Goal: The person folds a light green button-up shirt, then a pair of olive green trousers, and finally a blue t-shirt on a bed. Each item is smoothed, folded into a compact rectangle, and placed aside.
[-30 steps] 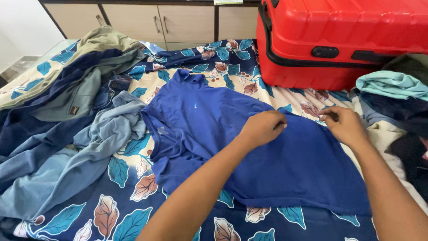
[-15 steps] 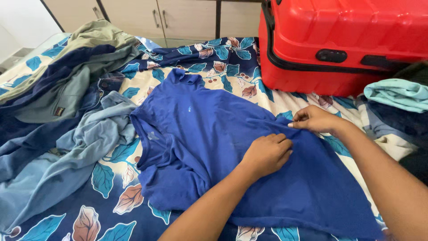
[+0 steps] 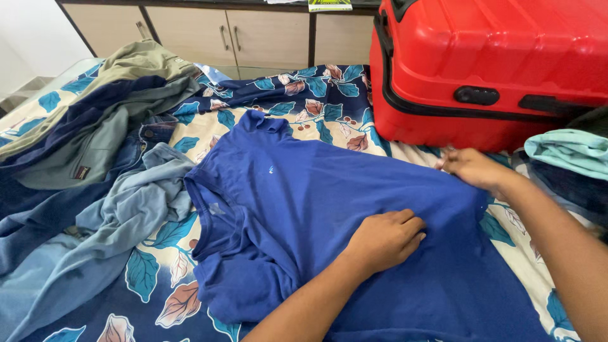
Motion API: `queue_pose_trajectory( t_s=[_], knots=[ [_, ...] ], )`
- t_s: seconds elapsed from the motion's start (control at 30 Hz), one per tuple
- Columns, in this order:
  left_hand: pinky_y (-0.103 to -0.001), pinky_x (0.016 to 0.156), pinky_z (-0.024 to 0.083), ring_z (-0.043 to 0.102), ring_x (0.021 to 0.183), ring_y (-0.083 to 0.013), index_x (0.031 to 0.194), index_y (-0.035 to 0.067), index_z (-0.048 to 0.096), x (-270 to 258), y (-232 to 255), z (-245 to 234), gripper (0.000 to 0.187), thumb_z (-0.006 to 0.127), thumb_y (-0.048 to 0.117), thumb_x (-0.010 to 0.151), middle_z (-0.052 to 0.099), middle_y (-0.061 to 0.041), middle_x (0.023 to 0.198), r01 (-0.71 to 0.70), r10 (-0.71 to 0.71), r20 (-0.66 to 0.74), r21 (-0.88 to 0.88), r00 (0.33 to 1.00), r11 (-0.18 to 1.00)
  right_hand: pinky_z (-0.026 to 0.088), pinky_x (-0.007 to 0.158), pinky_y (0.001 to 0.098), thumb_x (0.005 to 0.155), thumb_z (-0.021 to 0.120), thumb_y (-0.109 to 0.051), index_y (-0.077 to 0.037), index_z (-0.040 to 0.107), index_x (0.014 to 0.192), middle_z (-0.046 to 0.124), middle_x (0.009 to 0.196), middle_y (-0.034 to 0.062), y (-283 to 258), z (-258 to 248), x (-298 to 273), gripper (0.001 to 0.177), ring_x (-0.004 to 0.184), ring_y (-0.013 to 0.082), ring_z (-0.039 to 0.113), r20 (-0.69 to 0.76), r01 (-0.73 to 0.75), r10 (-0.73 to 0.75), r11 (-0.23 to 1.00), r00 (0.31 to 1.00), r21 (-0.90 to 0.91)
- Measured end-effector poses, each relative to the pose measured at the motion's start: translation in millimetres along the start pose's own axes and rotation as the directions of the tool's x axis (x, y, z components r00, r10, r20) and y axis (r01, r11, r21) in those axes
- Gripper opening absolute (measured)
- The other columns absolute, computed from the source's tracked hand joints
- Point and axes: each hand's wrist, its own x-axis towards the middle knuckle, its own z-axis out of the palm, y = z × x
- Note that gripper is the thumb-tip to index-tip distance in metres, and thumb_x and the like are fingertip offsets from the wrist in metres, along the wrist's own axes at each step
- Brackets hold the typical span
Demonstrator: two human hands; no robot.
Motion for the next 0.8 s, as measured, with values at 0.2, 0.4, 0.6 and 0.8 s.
queue_pose_trajectory(
  t_s=[0.2, 0.4, 0.6, 0.8],
  knots=[
    [-0.045, 0.071, 0.054, 0.07, 0.082, -0.0334, 0.117, 0.006, 0.062, 4, 6, -8, 0.024, 0.061, 0.024, 0.101, 0.069, -0.012, 0.092, 0.122, -0.124, -0.036, -0.057, 0.992, 0.991, 0.05, 0.069, 0.0309, 0.092, 0.069, -0.025, -0.01, 0.062, 0.138, 0.071, 0.099, 0.0057, -8, 5, -27, 0.048, 0.079, 0.0129, 0.063, 0.363, -0.091, 0.131, 0.988, 0.923, -0.123],
    [-0.05, 0.065, 0.053, 0.07, 0.073, -0.0358, 0.138, 0.014, 0.055, 5, -2, -9, 0.045, 0.061, 0.017, 0.094, 0.071, -0.015, 0.08, 0.388, -0.392, 0.029, 0.09, 0.919, 0.917, 0.051, 0.06, 0.0329, 0.085, 0.076, -0.032, -0.008, 0.07, 0.12, 0.071, 0.083, 0.009, -28, 57, -60, 0.044, 0.065, 0.0151, 0.06, 0.277, 0.146, -0.076, 0.959, 0.958, -0.241],
    [-0.05, 0.064, 0.052, 0.071, 0.076, -0.0358, 0.1, 0.01, 0.062, -1, -12, 1, 0.019, 0.069, 0.016, 0.083, 0.073, -0.013, 0.084, 0.321, -0.317, -0.07, 0.049, 0.946, 0.946, 0.051, 0.067, 0.0304, 0.079, 0.086, -0.034, -0.003, 0.072, 0.084, 0.062, 0.079, 0.0025, -30, 45, -74, 0.034, 0.072, 0.012, 0.06, 0.159, 0.491, -0.465, 0.831, 0.871, -0.261],
    [-0.048, 0.06, 0.052, 0.071, 0.074, -0.0338, 0.102, 0.009, 0.055, 1, -9, 1, 0.023, 0.069, 0.017, 0.086, 0.072, -0.011, 0.084, 0.249, -0.245, -0.169, 0.001, 0.955, 0.969, 0.056, 0.064, 0.0344, 0.09, 0.077, -0.021, -0.003, 0.065, 0.088, 0.059, 0.071, 0.0023, -45, 7, -78, 0.021, 0.066, 0.0131, 0.058, 0.32, 0.073, -0.149, 0.969, 0.935, 0.237]
  ],
)
